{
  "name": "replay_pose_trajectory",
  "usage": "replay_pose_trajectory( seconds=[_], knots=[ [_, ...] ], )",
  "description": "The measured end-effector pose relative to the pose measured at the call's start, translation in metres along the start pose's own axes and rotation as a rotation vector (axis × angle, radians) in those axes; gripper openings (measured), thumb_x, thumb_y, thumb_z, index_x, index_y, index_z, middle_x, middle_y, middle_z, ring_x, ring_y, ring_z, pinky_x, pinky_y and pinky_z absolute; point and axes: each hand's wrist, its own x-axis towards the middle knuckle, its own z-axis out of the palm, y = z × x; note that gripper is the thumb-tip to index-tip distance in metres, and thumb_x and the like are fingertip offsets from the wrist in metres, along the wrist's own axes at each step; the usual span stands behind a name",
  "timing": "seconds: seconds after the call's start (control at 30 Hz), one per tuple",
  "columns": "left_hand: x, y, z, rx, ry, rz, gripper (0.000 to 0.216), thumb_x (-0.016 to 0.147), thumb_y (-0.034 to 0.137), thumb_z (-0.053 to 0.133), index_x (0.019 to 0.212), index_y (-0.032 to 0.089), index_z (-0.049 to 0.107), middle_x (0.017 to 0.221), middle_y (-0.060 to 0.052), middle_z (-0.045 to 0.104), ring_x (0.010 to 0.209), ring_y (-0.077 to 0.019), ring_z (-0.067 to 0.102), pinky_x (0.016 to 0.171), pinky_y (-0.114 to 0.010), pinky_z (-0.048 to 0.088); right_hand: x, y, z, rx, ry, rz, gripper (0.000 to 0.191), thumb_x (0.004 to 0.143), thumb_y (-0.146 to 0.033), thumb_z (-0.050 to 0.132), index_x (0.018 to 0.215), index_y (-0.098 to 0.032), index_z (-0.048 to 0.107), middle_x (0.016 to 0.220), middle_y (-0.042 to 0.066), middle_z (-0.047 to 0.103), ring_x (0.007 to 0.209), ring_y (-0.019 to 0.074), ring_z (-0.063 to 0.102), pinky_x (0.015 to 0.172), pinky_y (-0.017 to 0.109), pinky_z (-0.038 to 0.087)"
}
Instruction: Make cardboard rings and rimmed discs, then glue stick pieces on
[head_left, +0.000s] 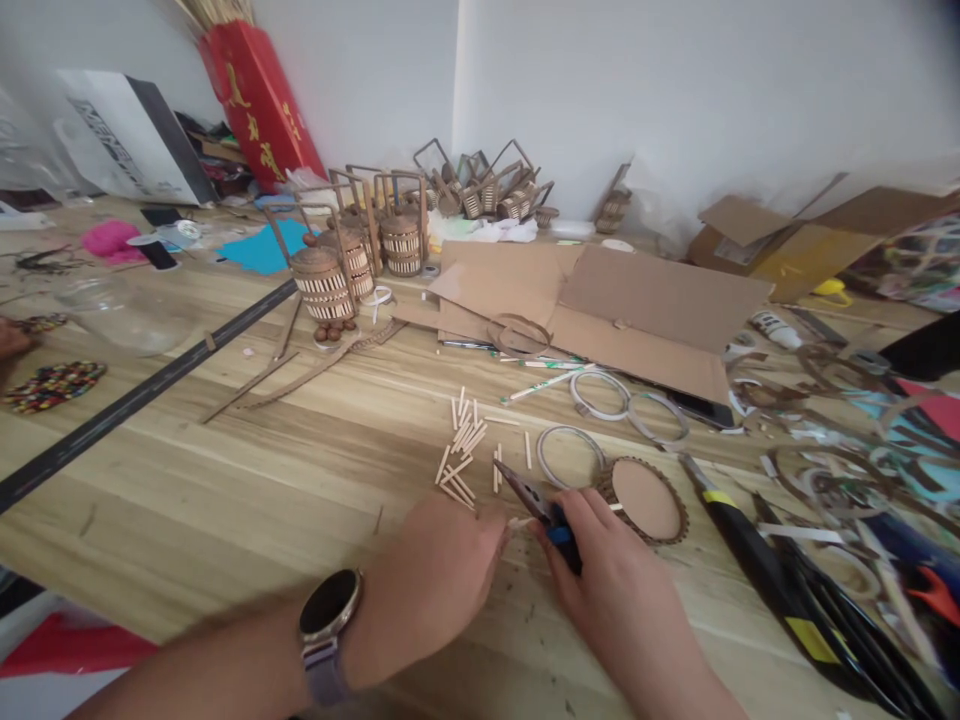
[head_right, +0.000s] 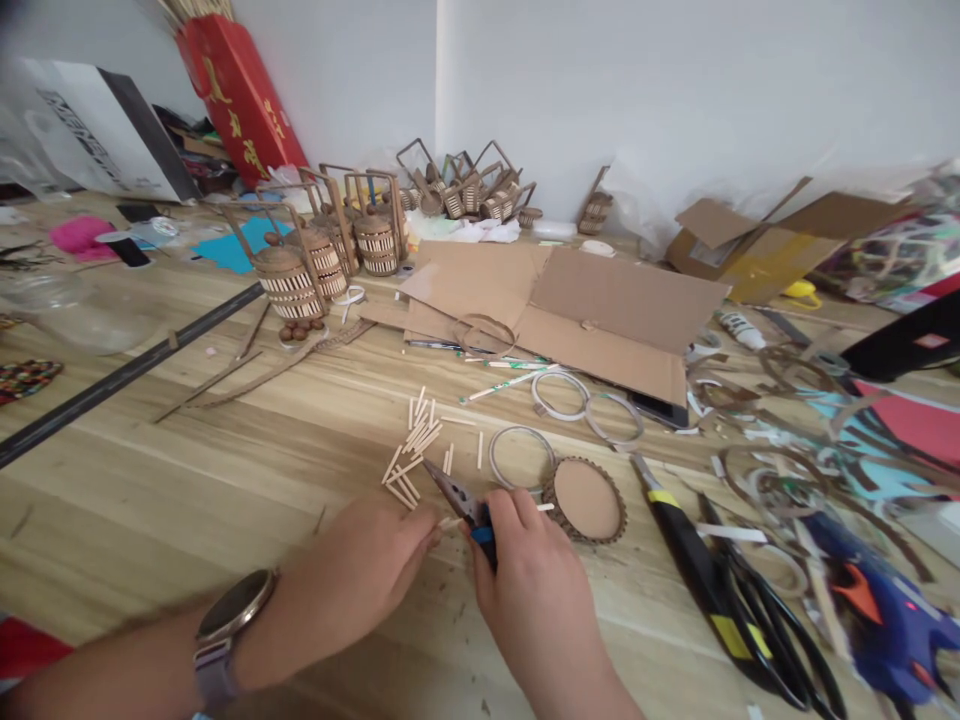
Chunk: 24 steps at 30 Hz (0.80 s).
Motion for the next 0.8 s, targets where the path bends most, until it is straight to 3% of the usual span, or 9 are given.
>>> replay_pose_trajectory(
  seconds=[0.5, 0.8],
  knots=[
    [0.0034, -0.0045, 0.0077, 0.108, 0.14, 0.141, 0.021, 0.09, 0.006, 0.042, 0.087, 0.016, 0.06, 0.085, -0.009, 0.067, 0.082, -0.026, 0.064, 0.076, -0.042, 0.052, 0.0022, 0.0034, 0.0038, 0.108, 0.001, 0.016, 0.02, 0.097, -0.036, 0.04, 0.084, -0.023, 0.049, 0.076, 0.002, 0.056, 0.063, 0.0203, 0.058, 0.058, 0.03, 0.042],
    [0.0032, 0.0011, -0.0004, 0.1, 0.057, 0.077, 0.023, 0.088, 0.005, 0.042, 0.086, 0.015, 0.063, 0.079, -0.011, 0.07, 0.075, -0.0256, 0.066, 0.075, -0.04, 0.052, 0.0053, -0.0011, -0.0003, -0.017, -0.009, -0.013, 0.016, 0.095, -0.03, 0.039, 0.084, -0.023, 0.048, 0.075, 0.003, 0.059, 0.058, 0.0202, 0.059, 0.054, 0.03, 0.04]
  ],
)
